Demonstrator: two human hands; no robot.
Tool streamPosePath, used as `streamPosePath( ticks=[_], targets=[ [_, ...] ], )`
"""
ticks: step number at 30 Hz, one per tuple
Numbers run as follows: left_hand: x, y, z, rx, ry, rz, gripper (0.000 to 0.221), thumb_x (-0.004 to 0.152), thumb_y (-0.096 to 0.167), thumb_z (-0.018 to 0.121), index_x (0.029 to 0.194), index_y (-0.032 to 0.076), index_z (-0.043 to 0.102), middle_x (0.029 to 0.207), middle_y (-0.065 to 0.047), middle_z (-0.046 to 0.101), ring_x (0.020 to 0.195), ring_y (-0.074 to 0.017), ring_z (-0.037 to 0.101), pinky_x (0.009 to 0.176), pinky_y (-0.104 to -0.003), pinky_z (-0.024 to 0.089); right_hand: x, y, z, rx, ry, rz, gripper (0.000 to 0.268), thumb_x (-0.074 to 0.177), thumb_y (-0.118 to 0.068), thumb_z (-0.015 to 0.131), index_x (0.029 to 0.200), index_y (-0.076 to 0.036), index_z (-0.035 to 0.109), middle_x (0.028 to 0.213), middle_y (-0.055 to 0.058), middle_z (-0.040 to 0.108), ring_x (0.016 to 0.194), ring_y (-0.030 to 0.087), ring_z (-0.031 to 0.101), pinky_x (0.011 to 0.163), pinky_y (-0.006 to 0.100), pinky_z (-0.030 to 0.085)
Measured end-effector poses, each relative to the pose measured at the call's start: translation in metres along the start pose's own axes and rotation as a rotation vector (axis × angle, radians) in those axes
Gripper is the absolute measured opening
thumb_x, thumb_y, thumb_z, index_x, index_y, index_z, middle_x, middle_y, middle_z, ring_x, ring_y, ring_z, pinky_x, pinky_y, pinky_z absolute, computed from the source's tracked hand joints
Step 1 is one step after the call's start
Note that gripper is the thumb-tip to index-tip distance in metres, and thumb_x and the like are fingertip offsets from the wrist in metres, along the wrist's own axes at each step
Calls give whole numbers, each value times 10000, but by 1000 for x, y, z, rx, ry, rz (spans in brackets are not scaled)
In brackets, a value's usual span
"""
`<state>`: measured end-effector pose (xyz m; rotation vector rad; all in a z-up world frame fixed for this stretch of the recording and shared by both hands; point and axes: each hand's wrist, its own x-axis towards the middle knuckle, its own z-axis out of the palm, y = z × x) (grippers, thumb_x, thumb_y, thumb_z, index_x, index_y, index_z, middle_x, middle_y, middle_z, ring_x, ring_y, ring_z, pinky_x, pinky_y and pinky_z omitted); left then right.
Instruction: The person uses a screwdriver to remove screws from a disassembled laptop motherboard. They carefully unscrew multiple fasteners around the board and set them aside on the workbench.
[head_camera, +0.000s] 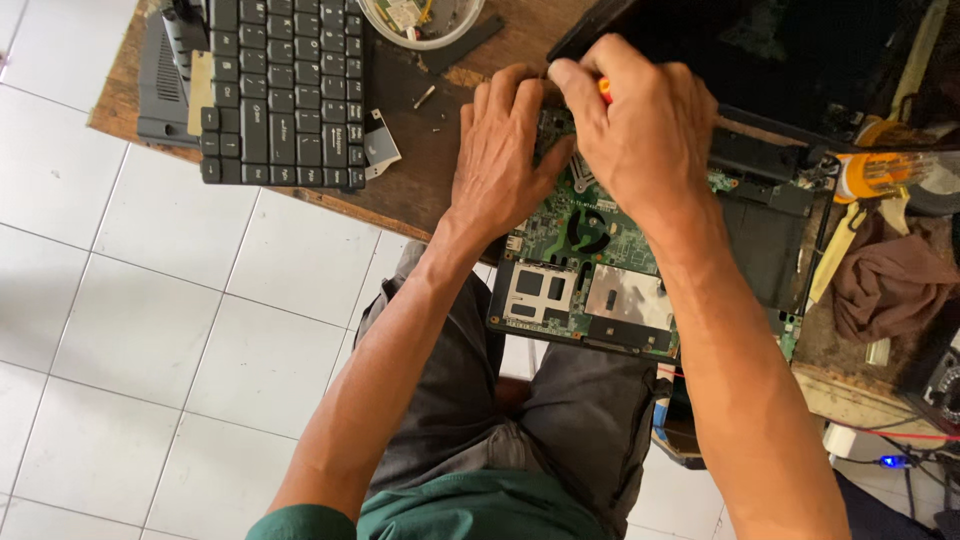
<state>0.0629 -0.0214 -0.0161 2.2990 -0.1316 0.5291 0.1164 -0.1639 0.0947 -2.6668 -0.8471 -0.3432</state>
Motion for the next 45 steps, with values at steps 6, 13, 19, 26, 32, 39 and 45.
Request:
streamPosePath(
  ticks=[6, 13, 19, 26, 32, 39, 45],
  targets=[
    [-1, 0, 0, -17, -10, -30, 432, 1029, 321, 765, 1324, 116, 525, 1409, -154, 502, 1125, -422, 495, 898, -547, 402, -1, -1, 0, 204, 6, -95, 111, 1144, -63, 716, 1187, -56, 613, 876, 135, 714, 766, 468, 673, 690, 578, 461],
    [-1, 1, 0, -32, 2, -52, 460, 1033, 354, 760, 1342, 117, 516, 1408, -143, 525, 1141, -406, 505, 916, -531, 399, -7, -12, -8, 274, -105, 14, 247, 1085, -30, 663, 1249, -77, 484, 1112, 135, 629, 1026, 419, 632, 941, 559, 459],
    [-1, 6, -4, -71, -3, -78, 568, 1077, 383, 759, 1460, 89, 459, 1390, -130, 544, 1126, -362, 515, 945, -516, 413, -6, 0, 2, 26, -27, 1, 436, 1276, -451, 766, 1021, -102, 707, 659, 71, 697, 570, 375, 693, 521, 533, 480],
    [0, 4, -7, -61, 15, -62, 493, 983, 304, 809, 1320, 115, 503, 1347, -133, 559, 1126, -392, 520, 938, -507, 406, -5, -16, -8, 228, -76, -21, 273, 1089, 3, 719, 1229, -43, 489, 1059, 183, 689, 936, 496, 680, 794, 584, 469],
    [-4, -3, 2, -16, -6, -36, 531, 1065, 345, 793, 1415, 95, 481, 1467, -170, 492, 1191, -431, 498, 965, -579, 412, -3, -5, -4, 45, -61, 57, 300, 1214, -413, 786, 1140, -138, 692, 821, 161, 760, 789, 546, 691, 646, 626, 462],
    [-1, 5, -5, -65, 9, -94, 563, 987, 292, 846, 1359, 104, 468, 1269, -133, 574, 1081, -380, 521, 922, -503, 400, 0, 1, 4, 192, -24, -65, 173, 1116, -72, 741, 1207, -76, 593, 921, 120, 732, 819, 474, 701, 765, 579, 481],
    [1, 5, -5, -27, 15, -75, 558, 924, 314, 829, 1326, 107, 503, 1310, -134, 583, 1115, -396, 542, 944, -510, 417, -3, -4, -1, 221, -36, -75, 192, 1069, -14, 702, 1168, -36, 539, 1047, 159, 736, 944, 541, 684, 817, 595, 467]
  ],
)
